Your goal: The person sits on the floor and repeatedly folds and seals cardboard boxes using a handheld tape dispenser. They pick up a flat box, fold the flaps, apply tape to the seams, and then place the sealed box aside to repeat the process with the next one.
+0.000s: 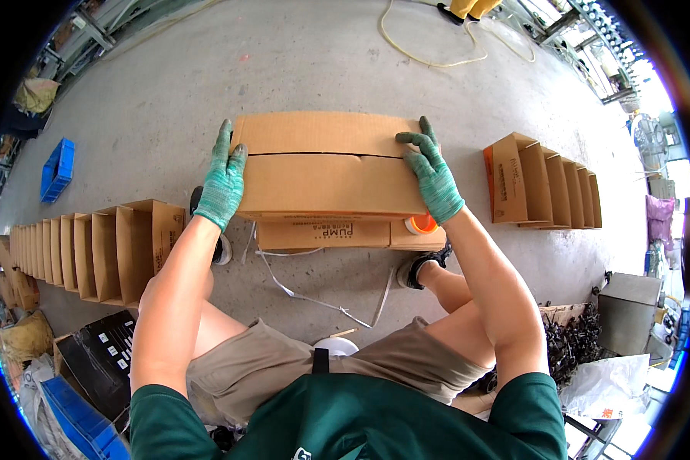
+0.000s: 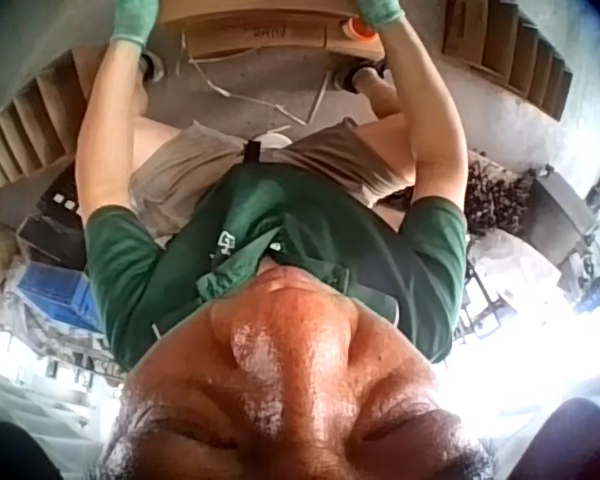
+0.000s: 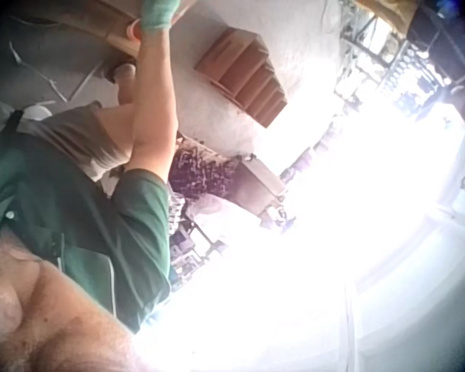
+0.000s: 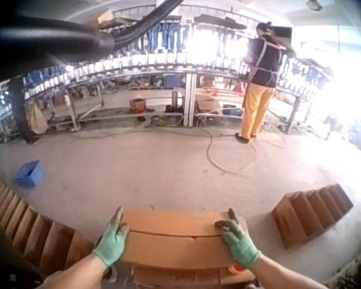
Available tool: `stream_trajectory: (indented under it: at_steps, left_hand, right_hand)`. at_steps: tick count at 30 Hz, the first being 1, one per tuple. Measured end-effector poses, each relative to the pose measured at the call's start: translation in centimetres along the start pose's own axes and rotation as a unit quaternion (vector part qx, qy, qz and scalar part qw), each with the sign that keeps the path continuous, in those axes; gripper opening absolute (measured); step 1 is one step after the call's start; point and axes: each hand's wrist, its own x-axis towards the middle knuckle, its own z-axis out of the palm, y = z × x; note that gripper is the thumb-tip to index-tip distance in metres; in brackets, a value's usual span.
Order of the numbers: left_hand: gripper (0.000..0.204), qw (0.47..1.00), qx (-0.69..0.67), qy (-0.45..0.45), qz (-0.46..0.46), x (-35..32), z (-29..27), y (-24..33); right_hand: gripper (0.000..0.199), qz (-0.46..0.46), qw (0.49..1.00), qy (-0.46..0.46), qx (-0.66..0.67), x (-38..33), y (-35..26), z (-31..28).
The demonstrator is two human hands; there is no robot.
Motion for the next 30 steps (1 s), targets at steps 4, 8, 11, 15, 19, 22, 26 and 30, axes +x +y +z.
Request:
stream_trajectory:
  at_steps: [4, 8, 11, 15, 19, 22, 26, 30]
  left_hand:
    - [0.062, 0.991, -0.084, -0.022, -0.1, -0.4, 0.4, 1.6]
    - [0.065, 0.992, -0.05, -0.046, -0.104, -0.3, 0.3, 1.0]
    - [0.065, 0.997, -0.019, -0.038, -0.059, -0.3, -0.5, 0.4]
    - [0.061, 0.998, -0.009, -0.05, -0.025, -0.4, -1.0, -0.2]
    - [0.054, 0.997, 0.031, -0.068, 0.036, 0.3, -0.7, -1.2]
    - [0.052, 0.996, 0.04, -0.073, 0.039, 0.8, 0.2, -0.4]
    - [0.05, 0.997, 0.033, -0.047, 0.044, 0.0, -0.3, -1.6]
    - [0.049, 0.998, 0.05, -0.032, 0.034, 0.1, 0.0, -0.4]
  right_hand:
    - [0.036, -0.005, 0.999, -0.007, -0.042, -0.4, -0.6, 0.3]
    - [0.039, -0.046, 0.994, 0.041, -0.095, -0.9, 0.0, 0.1]
    - [0.036, 0.125, 0.954, 0.074, 0.262, 0.4, 0.7, -2.7]
    - [0.048, 0.207, 0.787, -0.223, -0.537, -0.7, 5.3, -4.0]
    - [0.043, 0.167, 0.826, -0.182, -0.507, -4.4, 14.8, -2.2]
    - [0.036, 0.15, 0.896, -0.002, -0.418, -5.2, 17.4, -3.2]
    - [0.021, 0.136, 0.928, 0.041, -0.344, -0.9, 8.5, -4.7]
    - [0.048, -0.009, 0.979, 0.156, 0.129, 3.2, -2.7, -6.6]
